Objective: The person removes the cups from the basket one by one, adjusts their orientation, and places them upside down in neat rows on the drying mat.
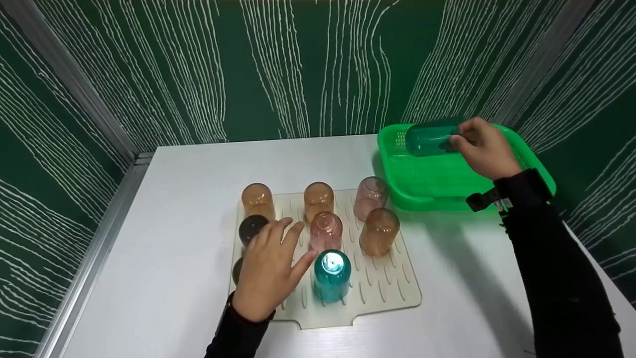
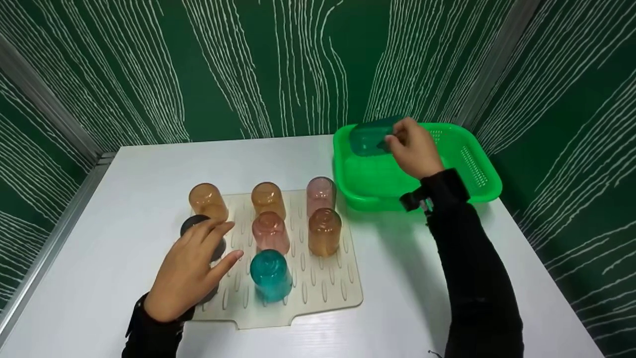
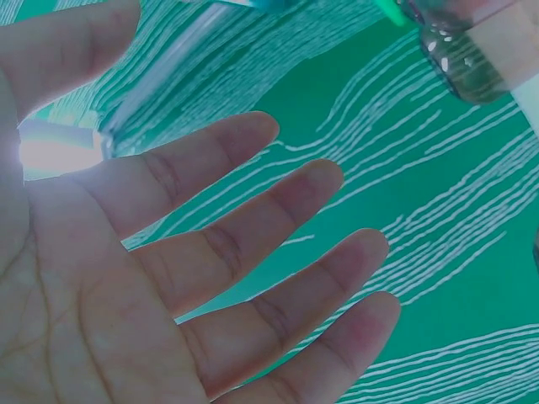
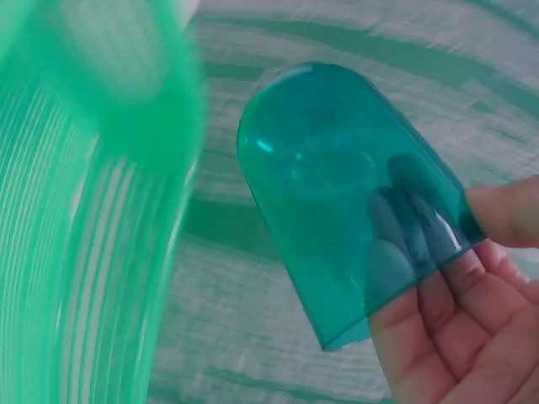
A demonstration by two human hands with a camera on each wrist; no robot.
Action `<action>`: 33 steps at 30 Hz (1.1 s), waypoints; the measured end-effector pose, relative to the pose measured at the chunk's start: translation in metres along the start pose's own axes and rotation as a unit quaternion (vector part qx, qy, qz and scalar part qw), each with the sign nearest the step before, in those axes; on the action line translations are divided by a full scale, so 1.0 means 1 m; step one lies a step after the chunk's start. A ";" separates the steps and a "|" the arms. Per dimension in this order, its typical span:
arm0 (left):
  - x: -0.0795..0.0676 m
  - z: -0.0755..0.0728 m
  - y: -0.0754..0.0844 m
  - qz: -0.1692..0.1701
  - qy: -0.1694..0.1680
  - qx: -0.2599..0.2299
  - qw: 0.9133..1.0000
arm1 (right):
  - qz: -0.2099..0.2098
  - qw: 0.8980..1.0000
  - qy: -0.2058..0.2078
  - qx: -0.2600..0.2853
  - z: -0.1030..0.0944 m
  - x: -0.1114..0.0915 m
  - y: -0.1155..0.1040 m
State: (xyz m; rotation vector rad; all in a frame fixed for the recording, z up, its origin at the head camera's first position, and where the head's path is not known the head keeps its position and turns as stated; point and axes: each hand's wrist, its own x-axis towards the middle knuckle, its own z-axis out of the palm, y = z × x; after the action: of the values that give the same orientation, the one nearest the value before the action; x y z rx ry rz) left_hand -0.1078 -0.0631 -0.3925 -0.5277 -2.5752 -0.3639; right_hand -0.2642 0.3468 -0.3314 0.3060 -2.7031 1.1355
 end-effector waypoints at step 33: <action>0.002 0.004 0.007 0.014 -0.021 -0.105 0.994 | -0.168 0.908 -0.040 0.381 0.124 -0.095 -0.061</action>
State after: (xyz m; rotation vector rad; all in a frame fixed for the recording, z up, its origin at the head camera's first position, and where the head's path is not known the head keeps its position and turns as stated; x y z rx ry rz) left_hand -0.1082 -0.0547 -0.3941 -0.6513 -2.5827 -0.6234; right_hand -0.1686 0.2264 -0.3997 0.8992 -2.0061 2.0255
